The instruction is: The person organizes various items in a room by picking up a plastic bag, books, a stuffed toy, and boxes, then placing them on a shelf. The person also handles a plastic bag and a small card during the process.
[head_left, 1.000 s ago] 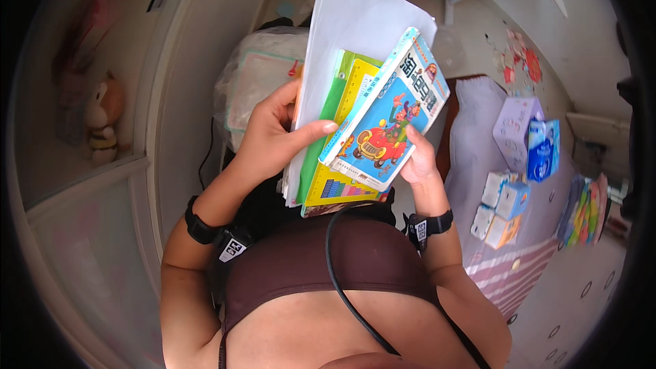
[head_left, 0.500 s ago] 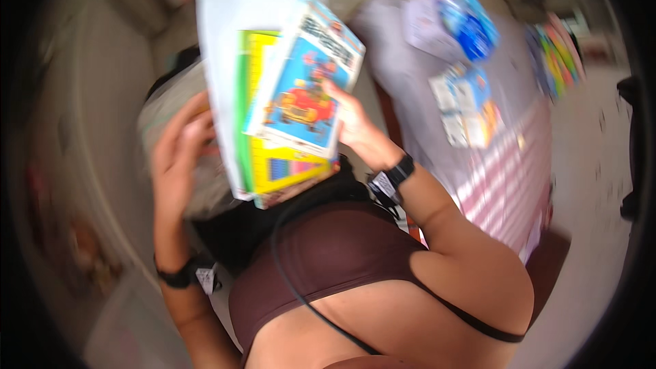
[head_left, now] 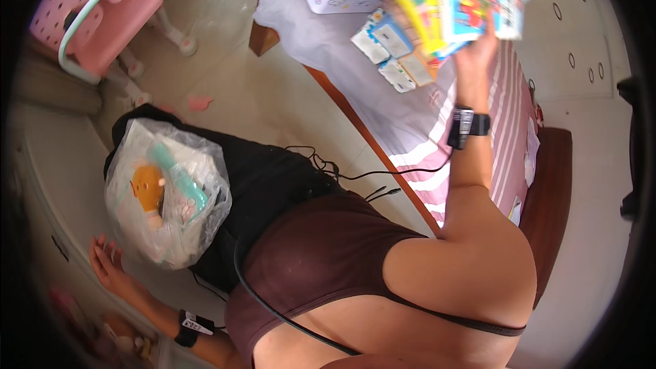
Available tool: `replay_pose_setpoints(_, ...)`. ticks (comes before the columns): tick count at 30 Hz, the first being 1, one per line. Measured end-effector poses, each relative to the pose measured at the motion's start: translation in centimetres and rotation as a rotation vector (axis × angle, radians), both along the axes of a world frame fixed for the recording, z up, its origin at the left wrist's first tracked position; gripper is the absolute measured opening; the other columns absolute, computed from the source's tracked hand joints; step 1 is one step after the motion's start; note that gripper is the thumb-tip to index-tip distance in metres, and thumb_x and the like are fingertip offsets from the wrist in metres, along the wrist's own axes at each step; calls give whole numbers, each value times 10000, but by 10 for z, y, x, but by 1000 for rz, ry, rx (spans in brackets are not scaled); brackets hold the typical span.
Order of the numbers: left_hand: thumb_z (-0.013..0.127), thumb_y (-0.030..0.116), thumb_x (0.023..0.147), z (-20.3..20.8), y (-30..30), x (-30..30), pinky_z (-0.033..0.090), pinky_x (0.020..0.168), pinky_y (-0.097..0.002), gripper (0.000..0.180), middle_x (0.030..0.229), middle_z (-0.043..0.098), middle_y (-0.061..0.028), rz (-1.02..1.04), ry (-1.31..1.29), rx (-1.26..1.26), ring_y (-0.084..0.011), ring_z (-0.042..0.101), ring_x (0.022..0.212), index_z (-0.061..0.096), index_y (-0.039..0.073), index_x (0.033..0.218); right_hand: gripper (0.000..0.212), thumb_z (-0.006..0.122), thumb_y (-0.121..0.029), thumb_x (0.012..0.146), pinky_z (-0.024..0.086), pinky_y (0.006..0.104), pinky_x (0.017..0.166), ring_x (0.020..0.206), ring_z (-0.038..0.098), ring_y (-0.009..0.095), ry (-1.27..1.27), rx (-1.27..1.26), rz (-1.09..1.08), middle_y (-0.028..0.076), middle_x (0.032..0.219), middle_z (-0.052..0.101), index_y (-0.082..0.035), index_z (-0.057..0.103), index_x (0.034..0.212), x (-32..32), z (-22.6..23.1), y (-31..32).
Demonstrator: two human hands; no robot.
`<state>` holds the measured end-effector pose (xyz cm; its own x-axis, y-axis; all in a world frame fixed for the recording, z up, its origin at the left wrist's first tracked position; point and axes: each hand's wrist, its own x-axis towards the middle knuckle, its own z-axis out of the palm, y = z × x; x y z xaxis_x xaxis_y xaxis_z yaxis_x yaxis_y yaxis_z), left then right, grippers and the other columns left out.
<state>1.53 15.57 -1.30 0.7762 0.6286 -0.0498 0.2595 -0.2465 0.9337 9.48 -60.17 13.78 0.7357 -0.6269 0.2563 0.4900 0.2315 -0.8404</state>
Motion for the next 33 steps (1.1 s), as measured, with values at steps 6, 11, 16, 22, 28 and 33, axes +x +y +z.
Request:
replay_pose_setpoints(6,564,260,1046,10,-14,-16,548,850,-307,329,1311,659,-77,-29,-102,5,-179,638,1114,647,57,1291,377,632,-257,993,529,376,904,1050,640,232,374,-21,-237,116,1199,647,-37,553,1288,3,-45,-136)
replay_pose_setpoints(11,591,165,1031,15,-17,-24,574,813,-283,250,1297,663,-63,-21,-127,-19,-163,656,1074,673,56,1240,325,621,-265,991,541,346,824,947,655,214,994,-157,-206,119,1104,671,-27,583,1210,-32,-140,-175)
replay_pose_setpoints(16,592,180,1031,1,-5,-37,565,821,-296,254,1328,647,-46,12,-66,-8,-158,651,1107,668,84,1253,292,611,-273,990,554,317,744,843,670,196,1617,-259,166,123,1009,694,-17,613,1132,-121,-169,-161)
replay_pose_setpoints(22,636,146,991,6,3,-32,555,824,-306,247,1321,641,-36,150,-138,83,-165,622,1144,671,98,1230,286,599,-282,988,569,281,647,719,688,174,2202,-606,650,127,895,722,-5,649,1038,-71,-65,-91)
replay_pose_setpoints(28,742,183,835,47,26,-66,420,1047,-471,526,1373,571,-129,435,319,1148,-333,526,1274,585,137,1335,279,626,-269,989,525,238,551,570,640,129,1393,-1136,966,84,734,702,0,666,923,41,-28,73)
replay_pose_setpoints(33,738,270,824,36,54,-115,418,1059,-516,634,1411,531,-184,638,951,1255,-415,489,1315,515,179,1411,266,635,-237,1002,514,218,635,711,637,101,1090,-1262,1048,50,844,691,-6,659,1132,77,-56,140)
